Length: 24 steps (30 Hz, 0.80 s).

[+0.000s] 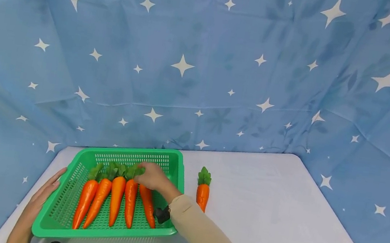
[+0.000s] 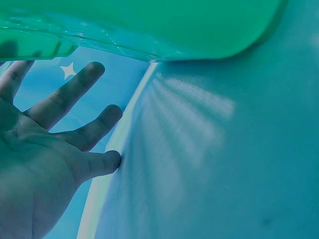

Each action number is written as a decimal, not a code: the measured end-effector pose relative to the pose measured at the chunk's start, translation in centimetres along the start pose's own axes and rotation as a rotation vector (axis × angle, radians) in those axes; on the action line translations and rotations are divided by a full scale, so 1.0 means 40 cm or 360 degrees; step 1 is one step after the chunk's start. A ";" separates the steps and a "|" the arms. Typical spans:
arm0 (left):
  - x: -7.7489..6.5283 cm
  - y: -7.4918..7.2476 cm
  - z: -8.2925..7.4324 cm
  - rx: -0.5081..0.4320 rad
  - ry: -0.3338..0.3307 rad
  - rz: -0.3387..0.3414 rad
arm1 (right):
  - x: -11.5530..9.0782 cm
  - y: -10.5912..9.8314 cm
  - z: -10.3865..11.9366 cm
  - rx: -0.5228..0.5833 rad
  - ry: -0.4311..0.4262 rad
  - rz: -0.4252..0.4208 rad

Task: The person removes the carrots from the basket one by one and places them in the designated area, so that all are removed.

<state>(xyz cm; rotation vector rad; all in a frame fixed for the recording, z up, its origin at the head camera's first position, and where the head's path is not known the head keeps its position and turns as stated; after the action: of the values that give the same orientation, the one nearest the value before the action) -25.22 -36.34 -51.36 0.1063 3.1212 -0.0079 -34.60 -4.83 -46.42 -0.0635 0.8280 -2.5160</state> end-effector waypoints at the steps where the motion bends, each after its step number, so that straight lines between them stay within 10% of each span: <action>1: 0.000 -0.001 0.001 0.0005 0.0004 0.0004 | 0.000 0.004 -0.003 -0.0009 0.0007 0.0017; 24: -0.002 -0.005 0.003 0.0033 -0.0065 -0.0072 | -0.002 0.036 -0.020 -0.0222 0.0131 0.0199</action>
<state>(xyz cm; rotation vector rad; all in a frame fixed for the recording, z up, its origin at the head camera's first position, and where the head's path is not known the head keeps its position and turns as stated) -25.16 -36.54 -51.48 0.0356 3.0827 -0.0425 -34.04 -5.35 -47.87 0.0444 1.0085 -2.3546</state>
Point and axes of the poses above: each hand's wrist, its own x-axis towards the middle knuckle, its own y-axis out of the palm, z = x × y, the point moved 5 cm from there along x, towards the middle knuckle, and after that the axes turned 1 degree about -z, right-handed, at the moved point
